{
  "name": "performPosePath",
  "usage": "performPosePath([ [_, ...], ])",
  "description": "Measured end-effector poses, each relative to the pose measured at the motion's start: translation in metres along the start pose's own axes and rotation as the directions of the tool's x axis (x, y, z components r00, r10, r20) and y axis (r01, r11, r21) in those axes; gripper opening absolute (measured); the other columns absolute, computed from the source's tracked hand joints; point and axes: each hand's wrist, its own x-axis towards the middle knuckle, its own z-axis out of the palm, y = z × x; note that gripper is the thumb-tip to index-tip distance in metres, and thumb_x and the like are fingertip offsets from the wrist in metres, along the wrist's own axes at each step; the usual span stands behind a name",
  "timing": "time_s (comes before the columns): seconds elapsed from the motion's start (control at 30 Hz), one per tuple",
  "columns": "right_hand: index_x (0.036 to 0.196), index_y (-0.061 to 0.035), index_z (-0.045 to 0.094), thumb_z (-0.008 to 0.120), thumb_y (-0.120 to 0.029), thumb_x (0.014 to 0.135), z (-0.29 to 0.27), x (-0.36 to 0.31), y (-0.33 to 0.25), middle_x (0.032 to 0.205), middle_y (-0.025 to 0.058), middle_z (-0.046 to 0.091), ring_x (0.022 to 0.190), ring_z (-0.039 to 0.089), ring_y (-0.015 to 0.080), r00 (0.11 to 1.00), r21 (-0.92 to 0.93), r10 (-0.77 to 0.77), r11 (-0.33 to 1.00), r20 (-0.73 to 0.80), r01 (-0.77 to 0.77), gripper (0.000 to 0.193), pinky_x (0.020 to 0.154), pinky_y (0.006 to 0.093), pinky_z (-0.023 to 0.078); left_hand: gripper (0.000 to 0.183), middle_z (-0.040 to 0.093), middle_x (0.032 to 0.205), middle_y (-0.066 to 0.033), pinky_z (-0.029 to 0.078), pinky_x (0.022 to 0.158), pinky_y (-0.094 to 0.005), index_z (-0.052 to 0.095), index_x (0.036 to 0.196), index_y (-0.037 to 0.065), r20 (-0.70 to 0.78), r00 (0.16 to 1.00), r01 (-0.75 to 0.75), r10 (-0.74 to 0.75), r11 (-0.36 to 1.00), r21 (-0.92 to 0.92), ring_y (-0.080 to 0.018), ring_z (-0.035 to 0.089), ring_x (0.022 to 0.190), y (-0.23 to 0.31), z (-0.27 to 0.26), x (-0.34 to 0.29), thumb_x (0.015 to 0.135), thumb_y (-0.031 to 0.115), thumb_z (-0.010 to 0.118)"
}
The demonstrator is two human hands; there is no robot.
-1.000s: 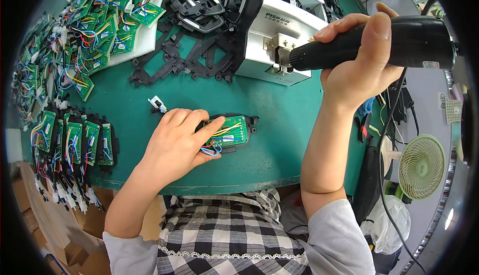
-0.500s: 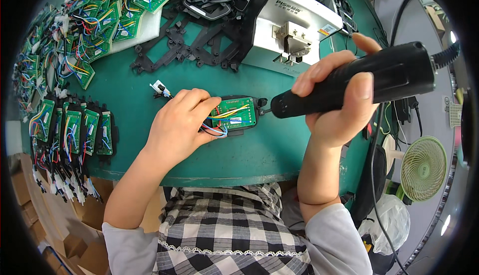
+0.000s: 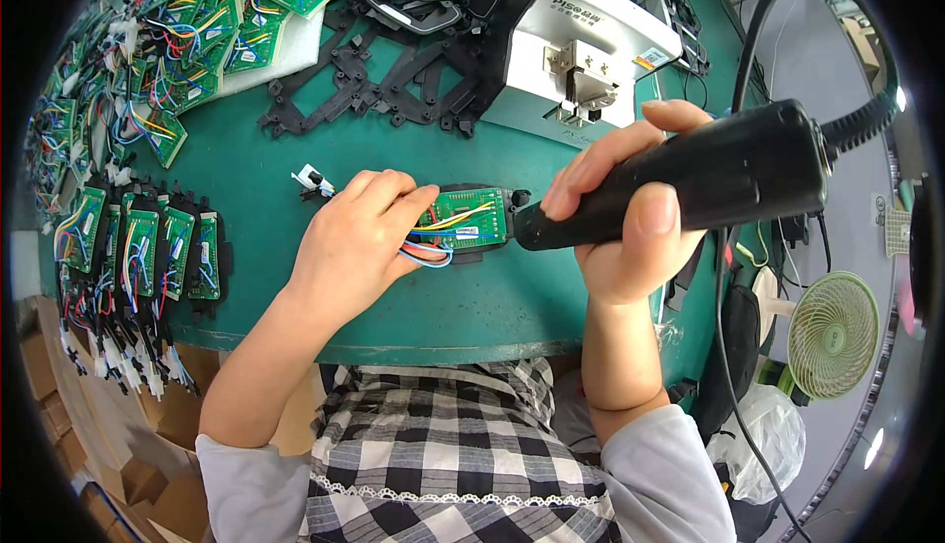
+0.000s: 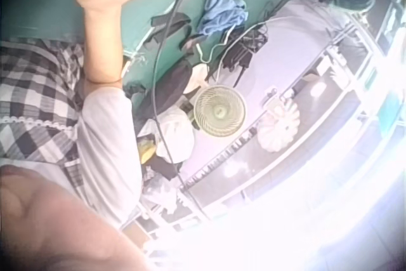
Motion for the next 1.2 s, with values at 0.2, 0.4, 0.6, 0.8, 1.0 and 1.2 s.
performPosePath([
  [0.2, 0.119, 0.0045, 0.036, 0.064, -0.045, 0.084, 0.001, -0.001, 0.002, 0.068, 0.0139, 0.054, 0.048, 0.055, 0.0195, 0.998, 0.025, -0.014, 1.000, 0.068, 0.012, 0.067, 0.046, 0.0319, 0.052, 0.056, 0.060, 0.103, -0.0087, 0.051, 0.079, -0.0381, 0.062, 0.108, 0.004, -0.026, 0.999, 0.037, -0.037, 0.999, -0.011, -0.0275, 0.059, 0.097, 0.001, 0.001, -0.001, 0.056, 0.012, 0.082],
  [0.4, 0.123, 0.0058, 0.037, 0.057, -0.040, 0.089, -0.007, 0.021, 0.002, 0.064, 0.0138, 0.055, 0.044, 0.054, 0.0207, 0.994, -0.114, 0.015, 0.993, -0.107, -0.027, 0.060, 0.042, 0.0317, 0.048, 0.047, 0.064, 0.101, -0.0092, 0.052, 0.079, -0.0379, 0.061, 0.098, 0.004, -0.065, 0.997, 0.033, -0.039, 0.995, -0.092, -0.0287, 0.061, 0.094, 0.001, 0.006, -0.005, 0.057, 0.011, 0.082],
  [0.6, 0.115, 0.0050, 0.042, 0.061, -0.037, 0.088, -0.024, 0.087, -0.021, 0.064, 0.0147, 0.056, 0.048, 0.056, 0.0223, 0.890, -0.248, -0.393, 0.908, -0.232, 0.336, 0.053, 0.046, 0.0342, 0.049, 0.039, 0.066, 0.102, -0.0103, 0.053, 0.077, -0.0371, 0.062, 0.090, 0.004, -0.098, 0.994, -0.055, 0.045, 0.993, -0.103, -0.0281, 0.064, 0.094, 0.008, 0.012, -0.001, 0.058, 0.013, 0.082],
  [0.8, 0.104, 0.0059, 0.047, 0.064, -0.031, 0.085, -0.015, 0.093, -0.009, 0.060, 0.0159, 0.056, 0.043, 0.056, 0.0226, 0.861, -0.203, -0.436, 0.897, -0.264, 0.392, 0.045, 0.041, 0.0321, 0.048, 0.034, 0.065, 0.101, -0.0069, 0.053, 0.075, -0.0350, 0.066, 0.087, 0.004, -0.111, 0.991, -0.083, 0.072, 0.991, -0.104, -0.0261, 0.063, 0.092, 0.006, 0.012, -0.003, 0.058, 0.012, 0.081],
  [1.0, 0.108, 0.0069, 0.046, 0.060, -0.035, 0.088, -0.008, 0.081, -0.008, 0.063, 0.0144, 0.056, 0.045, 0.056, 0.0218, 0.916, -0.180, -0.325, 0.941, -0.236, 0.288, 0.048, 0.042, 0.0311, 0.047, 0.032, 0.063, 0.095, -0.0045, 0.052, 0.072, -0.0345, 0.067, 0.087, 0.004, -0.121, 0.990, -0.088, 0.077, 0.992, -0.089, -0.0244, 0.062, 0.088, 0.007, 0.010, -0.004, 0.058, 0.011, 0.080],
  [1.2, 0.117, 0.0068, 0.040, 0.054, -0.040, 0.091, 0.024, 0.048, -0.010, 0.067, 0.0127, 0.055, 0.048, 0.055, 0.0210, 0.989, 0.092, -0.058, 0.993, -0.135, 0.071, 0.055, 0.045, 0.0327, 0.048, 0.032, 0.063, 0.094, -0.0047, 0.052, 0.069, -0.0332, 0.067, 0.086, 0.004, -0.141, 0.985, -0.111, 0.095, 0.988, -0.108, -0.0241, 0.062, 0.085, 0.005, 0.010, -0.004, 0.058, 0.011, 0.081],
])
